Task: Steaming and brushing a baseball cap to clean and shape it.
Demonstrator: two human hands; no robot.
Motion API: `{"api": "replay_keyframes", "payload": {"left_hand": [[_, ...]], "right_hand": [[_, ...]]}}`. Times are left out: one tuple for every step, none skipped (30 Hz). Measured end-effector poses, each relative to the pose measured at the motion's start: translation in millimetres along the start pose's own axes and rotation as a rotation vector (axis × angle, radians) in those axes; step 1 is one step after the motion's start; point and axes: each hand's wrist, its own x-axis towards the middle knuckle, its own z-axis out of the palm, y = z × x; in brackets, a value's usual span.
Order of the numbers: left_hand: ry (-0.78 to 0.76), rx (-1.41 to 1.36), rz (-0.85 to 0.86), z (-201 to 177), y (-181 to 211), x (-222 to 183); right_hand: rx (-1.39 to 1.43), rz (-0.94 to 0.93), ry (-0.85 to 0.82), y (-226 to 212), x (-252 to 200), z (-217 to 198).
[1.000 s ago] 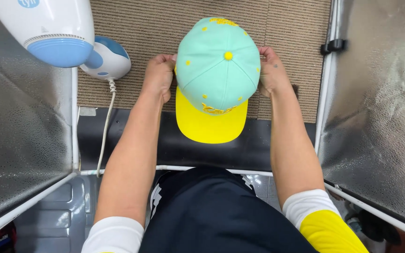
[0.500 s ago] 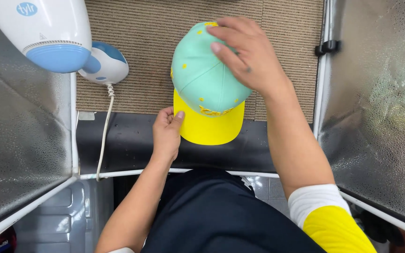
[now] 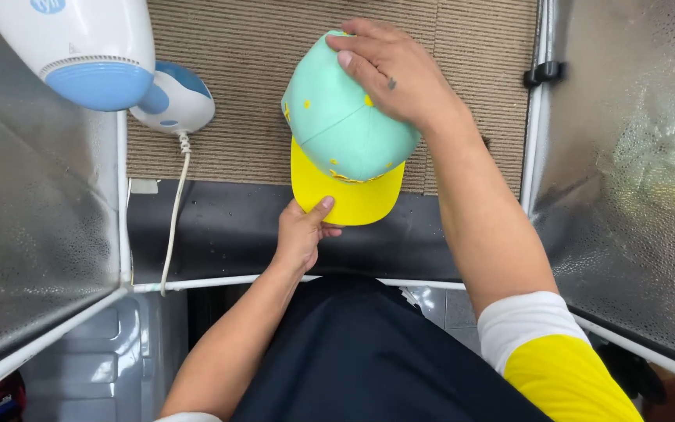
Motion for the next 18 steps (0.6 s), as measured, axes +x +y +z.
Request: {"api": "replay_keyframes", "payload": {"left_hand": [[0.016,0.027,-0.005,0,3,0],[0.02,0.022,0.002,0,2,-1],[0.026,0.018,0.005,0,2,-1],[0.034,0.017,0.005,0,1,-4],[0.04,0.015,0.006,-2,-3,-6],[0.045,-0.008,0.023,-2,-5,-5],[0.049,-0.031,0.039,-2,-8,-3],[0.042,-0.028,0.044,0,-2,-6],[0.05,-0.017,0.041,3,3,-9],[0.065,-0.006,0.024,4,3,-16],[0.063,-0.003,0.015,6,3,-18],[0.061,0.016,0.024,6,5,-18],[0.059,0.036,0.034,6,8,-19],[0.055,0.037,0.04,5,8,-16],[0.054,0.029,0.04,4,8,-13],[0.059,0.02,0.031,3,3,-14],[0.06,0.019,0.028,1,-1,-8],[0.05,0.016,0.053,-2,-6,-3]], "right_hand": [[-0.004,0.009,-0.007,-3,0,1],[-0.005,0.0,-0.01,-1,1,2],[-0.006,-0.009,-0.009,1,2,2],[-0.003,-0.014,-0.01,3,0,3],[0.001,-0.019,-0.013,5,4,2],[-0.006,0.001,-0.035,9,8,-2],[-0.014,0.021,-0.057,13,12,-6],[-0.019,0.022,-0.049,16,21,-9],[-0.021,0.104,-0.105,20,30,-12],[-0.015,0.195,-0.172,24,34,-11],[-0.013,0.204,-0.174,23,36,-12],[-0.014,0.317,-0.233,20,41,-14],[-0.016,0.429,-0.292,17,48,-15],[-0.02,0.426,-0.285,14,50,-17],[-0.045,0.443,-0.311,11,52,-18],[-0.065,0.464,-0.346,7,51,-17],[-0.065,0.465,-0.349,10,50,-15],[-0.078,0.463,-0.331,12,50,-12]]}}
